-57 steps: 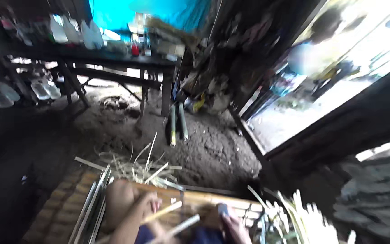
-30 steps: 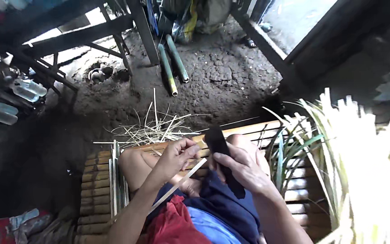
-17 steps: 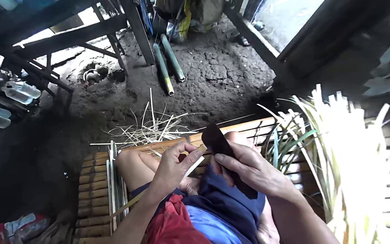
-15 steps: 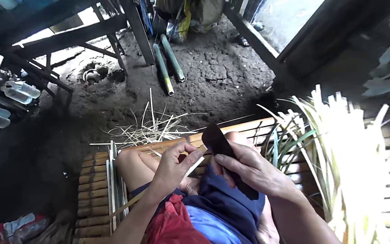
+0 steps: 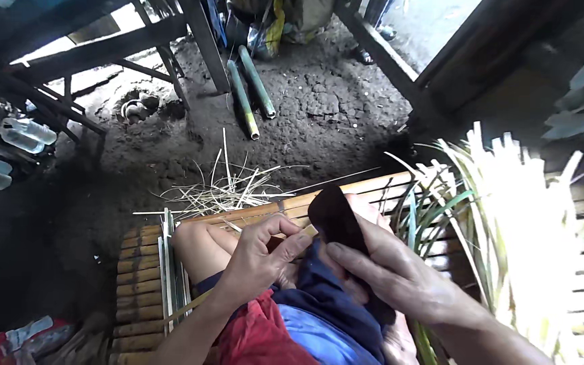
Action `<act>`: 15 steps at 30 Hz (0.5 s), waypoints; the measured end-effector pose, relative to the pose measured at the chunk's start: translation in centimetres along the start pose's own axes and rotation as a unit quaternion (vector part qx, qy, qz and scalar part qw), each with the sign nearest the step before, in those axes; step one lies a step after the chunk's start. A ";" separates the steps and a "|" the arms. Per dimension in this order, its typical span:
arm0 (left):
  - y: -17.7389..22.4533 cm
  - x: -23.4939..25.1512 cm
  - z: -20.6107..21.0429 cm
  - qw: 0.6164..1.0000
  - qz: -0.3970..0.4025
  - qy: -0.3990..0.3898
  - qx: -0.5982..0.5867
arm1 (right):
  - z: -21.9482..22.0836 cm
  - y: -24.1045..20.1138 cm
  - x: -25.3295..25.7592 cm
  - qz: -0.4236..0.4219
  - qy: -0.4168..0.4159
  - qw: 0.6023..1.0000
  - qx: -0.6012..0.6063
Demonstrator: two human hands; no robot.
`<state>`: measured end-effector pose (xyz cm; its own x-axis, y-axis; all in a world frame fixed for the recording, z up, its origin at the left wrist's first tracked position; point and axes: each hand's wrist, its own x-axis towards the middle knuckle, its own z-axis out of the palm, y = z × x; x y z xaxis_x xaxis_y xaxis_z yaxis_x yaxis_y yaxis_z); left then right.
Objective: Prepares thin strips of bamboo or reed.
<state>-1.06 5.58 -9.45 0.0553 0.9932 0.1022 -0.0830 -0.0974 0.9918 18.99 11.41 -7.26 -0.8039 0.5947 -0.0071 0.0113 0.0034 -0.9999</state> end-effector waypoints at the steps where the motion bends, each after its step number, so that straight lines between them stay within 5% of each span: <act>1: 0.1 -0.1 0.2 1.000 0.005 -0.007 0.003 | 0.6 0.2 0.0 -0.006 0.010 1.000 0.019; 8: 0.7 -0.5 0.2 0.999 -0.013 0.036 0.008 | 0.3 1.0 1.1 0.006 0.009 1.000 0.005; 11: 2.5 -0.3 -0.5 0.993 -0.080 -0.090 -0.009 | -1.1 2.0 1.8 -0.032 0.078 0.996 -0.031; 13: 2.6 0.5 -1.0 0.987 -0.047 -0.152 -0.018 | -1.8 2.6 2.3 -0.089 0.086 0.991 0.050; 15: 0.8 1.9 0.5 0.999 0.010 -0.032 -0.039 | -1.4 3.3 3.0 -0.124 0.105 0.983 0.088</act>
<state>-0.49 7.34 -8.45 0.1169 0.9848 0.1287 -0.1615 -0.1091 0.9808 17.47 14.29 -10.52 -0.6275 0.7465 0.2212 -0.2885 0.0409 -0.9566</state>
